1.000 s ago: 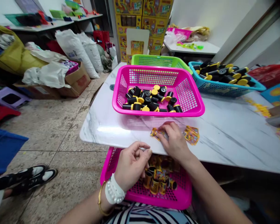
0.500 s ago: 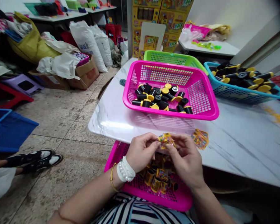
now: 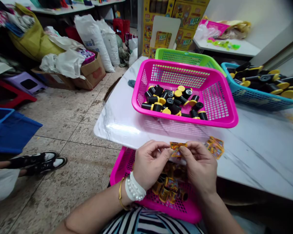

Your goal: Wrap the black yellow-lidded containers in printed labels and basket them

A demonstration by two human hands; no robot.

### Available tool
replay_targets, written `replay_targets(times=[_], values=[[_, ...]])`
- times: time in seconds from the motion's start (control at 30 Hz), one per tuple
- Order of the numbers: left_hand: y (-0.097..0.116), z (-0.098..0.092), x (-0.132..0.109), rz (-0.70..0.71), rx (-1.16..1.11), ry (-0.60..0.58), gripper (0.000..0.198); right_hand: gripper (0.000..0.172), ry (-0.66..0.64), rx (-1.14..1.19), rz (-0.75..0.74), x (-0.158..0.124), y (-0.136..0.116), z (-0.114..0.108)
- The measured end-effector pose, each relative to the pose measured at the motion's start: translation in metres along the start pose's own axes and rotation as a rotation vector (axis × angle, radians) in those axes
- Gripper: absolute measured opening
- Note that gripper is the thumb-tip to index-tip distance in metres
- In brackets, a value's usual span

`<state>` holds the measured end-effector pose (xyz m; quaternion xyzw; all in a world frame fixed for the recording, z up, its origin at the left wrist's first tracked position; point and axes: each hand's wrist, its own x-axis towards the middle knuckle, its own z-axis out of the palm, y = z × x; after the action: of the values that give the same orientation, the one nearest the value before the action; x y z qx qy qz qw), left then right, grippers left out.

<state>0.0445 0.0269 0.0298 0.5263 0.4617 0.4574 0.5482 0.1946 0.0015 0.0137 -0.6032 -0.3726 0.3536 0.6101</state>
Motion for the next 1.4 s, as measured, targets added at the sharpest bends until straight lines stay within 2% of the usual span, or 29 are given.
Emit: replay_targets(times=[0.2, 0.53, 0.67, 0.77, 0.87, 0.9, 0.97, 1.0, 1.03, 1.07, 1.17, 1.23, 1.33, 1.4], values=[[0.000, 0.002, -0.003, -0.024, -0.059, 0.008, 0.019, 0.023, 0.055, -0.049, -0.094, 0.001, 0.003, 0.004], [-0.002, 0.003, -0.003, -0.045, -0.127, 0.049, 0.019, 0.023, 0.044, -0.067, -0.139, -0.002, 0.001, 0.010], [0.001, 0.003, -0.001, 0.013, -0.095, 0.070, 0.011, 0.014, -0.063, -0.082, -0.170, -0.008, 0.003, 0.014], [0.001, -0.001, 0.001, -0.050, -0.078, 0.062, 0.012, 0.011, -0.223, -0.132, -0.217, -0.006, 0.001, 0.011], [-0.001, -0.008, 0.002, -0.254, -0.120, -0.003, 0.019, 0.019, -0.341, -0.345, -0.413, 0.020, -0.016, -0.006], [-0.002, -0.011, 0.003, -0.306, -0.148, -0.025, 0.022, 0.022, -0.319, -0.470, -0.501, 0.036, -0.026, -0.014], [-0.005, -0.013, 0.007, -0.370, -0.227, -0.063, 0.026, 0.024, -0.141, -0.773, -0.619, 0.077, -0.049, -0.030], [-0.006, -0.013, 0.009, -0.391, -0.275, -0.080, 0.027, 0.026, -0.070, -0.969, -0.584, 0.099, -0.060, -0.037], [-0.006, -0.013, 0.012, -0.412, -0.324, -0.097, 0.029, 0.026, -0.065, -1.187, -0.481, 0.122, -0.070, -0.041], [-0.005, -0.012, 0.015, -0.436, -0.369, -0.113, 0.030, 0.024, -0.134, -1.382, -0.329, 0.144, -0.077, -0.043], [0.001, -0.010, 0.024, -0.495, -0.461, -0.143, 0.033, 0.009, -0.281, -1.455, -0.190, 0.193, -0.084, -0.036], [0.007, -0.010, 0.029, -0.511, -0.496, -0.151, 0.034, 0.014, -0.346, -1.425, -0.164, 0.207, -0.080, -0.028], [0.013, -0.013, 0.033, -0.535, -0.557, -0.139, 0.032, 0.022, -0.354, -1.356, -0.172, 0.204, -0.078, -0.027], [0.015, -0.015, 0.035, -0.554, -0.598, -0.117, 0.031, 0.029, -0.286, -1.295, -0.212, 0.188, -0.081, -0.037]])
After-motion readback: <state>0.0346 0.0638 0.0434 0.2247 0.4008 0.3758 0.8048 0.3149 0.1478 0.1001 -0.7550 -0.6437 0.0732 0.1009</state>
